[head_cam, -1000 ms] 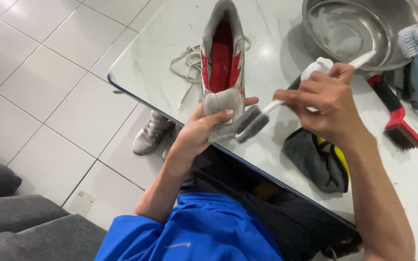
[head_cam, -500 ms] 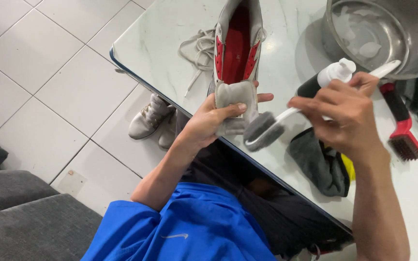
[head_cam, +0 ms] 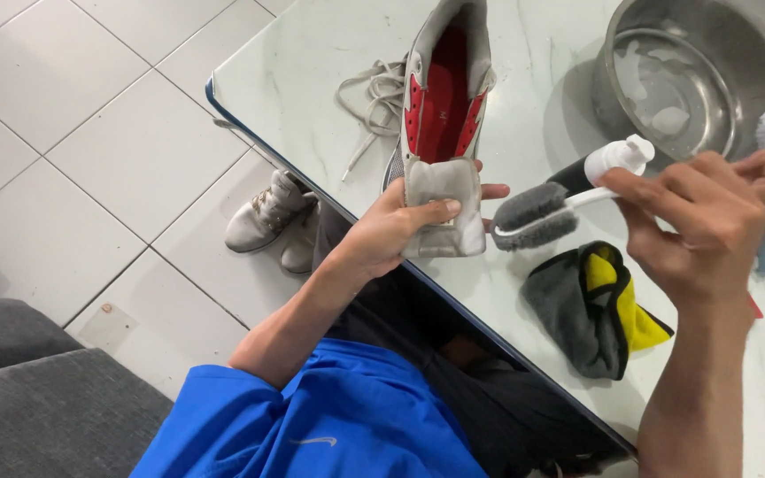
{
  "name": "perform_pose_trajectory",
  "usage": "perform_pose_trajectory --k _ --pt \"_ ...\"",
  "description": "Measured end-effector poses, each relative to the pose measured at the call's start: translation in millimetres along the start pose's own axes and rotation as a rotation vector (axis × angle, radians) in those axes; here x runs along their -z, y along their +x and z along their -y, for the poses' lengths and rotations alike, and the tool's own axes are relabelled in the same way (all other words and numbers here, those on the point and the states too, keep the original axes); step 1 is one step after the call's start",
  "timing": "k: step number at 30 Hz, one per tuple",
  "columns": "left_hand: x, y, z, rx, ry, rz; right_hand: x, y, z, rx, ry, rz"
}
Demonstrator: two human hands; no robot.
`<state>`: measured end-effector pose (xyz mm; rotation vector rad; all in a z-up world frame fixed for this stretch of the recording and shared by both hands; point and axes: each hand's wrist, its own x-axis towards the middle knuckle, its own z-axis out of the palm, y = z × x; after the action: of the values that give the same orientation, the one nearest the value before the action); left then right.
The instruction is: The person cleans a white sneaker with red accents by applying foam cleaner and scrubbing the upper, heel, and interior with a brush. They wipe the shoe with a cloth and continue scrubbing the heel and inside of the shoe.
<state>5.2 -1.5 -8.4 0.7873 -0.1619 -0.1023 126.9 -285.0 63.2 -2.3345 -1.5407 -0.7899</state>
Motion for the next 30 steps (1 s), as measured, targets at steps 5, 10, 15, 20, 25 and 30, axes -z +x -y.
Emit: perform_pose_trajectory --k 5,10,15,20,25,30 --pt "-3.4 -1.2 0.8 0.012 -0.084 0.020 0.4 21.7 40.6 0.069 0.136 0.014" --pt "-0.1 1.4 3.5 0.021 0.000 -0.017 -6.9 0.5 -4.4 0.003 -0.074 -0.028" --pt "-2.7 -1.4 1.8 0.026 0.001 -0.008 -6.6 22.8 34.8 0.053 0.191 0.019" --pt "3.1 2.3 8.2 0.024 -0.050 -0.055 -14.2 13.0 4.6 -0.007 -0.035 -0.041" --pt "-8.1 -4.2 -3.7 0.033 -0.063 0.006 -5.0 34.7 53.2 0.100 0.091 -0.008" --pt "-0.7 0.1 4.3 0.022 0.053 -0.054 -14.1 8.5 2.7 0.013 -0.065 -0.052"
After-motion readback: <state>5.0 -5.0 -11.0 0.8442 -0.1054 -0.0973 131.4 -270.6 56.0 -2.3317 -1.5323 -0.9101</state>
